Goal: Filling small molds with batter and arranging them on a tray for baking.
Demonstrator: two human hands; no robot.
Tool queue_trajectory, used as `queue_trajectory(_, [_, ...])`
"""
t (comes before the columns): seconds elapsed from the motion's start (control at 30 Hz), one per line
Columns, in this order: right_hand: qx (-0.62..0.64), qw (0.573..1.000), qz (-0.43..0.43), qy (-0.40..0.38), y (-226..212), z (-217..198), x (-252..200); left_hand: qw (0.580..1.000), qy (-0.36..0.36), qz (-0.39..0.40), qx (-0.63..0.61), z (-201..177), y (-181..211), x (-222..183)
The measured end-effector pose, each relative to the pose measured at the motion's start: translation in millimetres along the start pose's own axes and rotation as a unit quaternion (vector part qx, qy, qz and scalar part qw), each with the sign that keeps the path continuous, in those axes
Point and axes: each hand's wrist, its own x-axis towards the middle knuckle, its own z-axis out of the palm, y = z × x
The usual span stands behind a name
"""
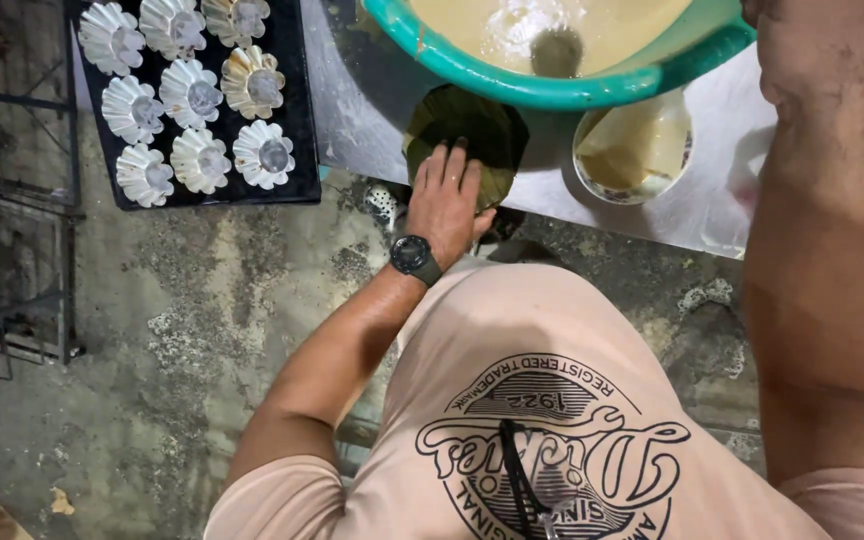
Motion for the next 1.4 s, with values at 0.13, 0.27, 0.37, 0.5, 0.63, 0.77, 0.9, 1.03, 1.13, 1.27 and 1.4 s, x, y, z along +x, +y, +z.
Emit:
queue_trajectory(0.13, [-0.004,0.998,-0.059,-0.017,7.0,-8.9,-2.2,1.000,0.008,0.009,-0.002,0.5,-5.1,-2.1])
queue_trajectory(0.27, [0.158,0.985,-0.046,-0.051,29.9,-8.6,10.4,0.999,0.009,0.018,-0.041,3.0,-18.7,-5.9])
queue_trajectory(0.37, [0.191,0.979,-0.032,-0.060,25.4,-9.1,9.5,0.997,0.021,0.029,-0.063,0.4,-18.4,-5.6])
queue_trajectory(0.5, [0.175,0.983,-0.029,-0.051,11.1,-4.4,7.6,0.984,0.087,0.007,-0.158,-3.9,-12.5,-4.5])
queue_trajectory(0.63, [0.248,0.968,0.000,-0.039,-31.7,6.1,3.6,0.870,0.152,-0.134,-0.449,57.1,-72.3,-12.0])
queue_trajectory(0.77, [0.287,0.953,0.001,-0.098,-9.9,20.8,32.8,0.599,0.213,-0.210,-0.743,8.5,-106.0,-10.5])
queue_trajectory(0.9, [0.273,0.956,-0.013,-0.109,-18.8,35.0,43.9,0.520,0.258,-0.201,-0.789,-27.0,-126.9,-11.6])
queue_trajectory(1.03, [0.285,0.953,-0.006,-0.105,-35.7,52.3,44.5,0.615,0.306,-0.233,-0.688,-52.8,-125.1,-11.1])
queue_trajectory(1.13, [0.290,0.951,0.001,-0.104,-40.1,60.6,37.4,0.760,0.294,-0.210,-0.541,-55.7,-93.1,-15.5])
queue_trajectory(1.27, [0.317,0.946,0.012,-0.070,-55.7,63.9,11.3,0.937,0.188,0.002,-0.295,-11.8,-58.7,-14.5])
queue_trajectory(1.4, [0.282,0.956,-0.002,-0.077,-80.9,57.6,-12.3,0.980,0.049,0.071,-0.179,26.3,-42.3,-10.8])
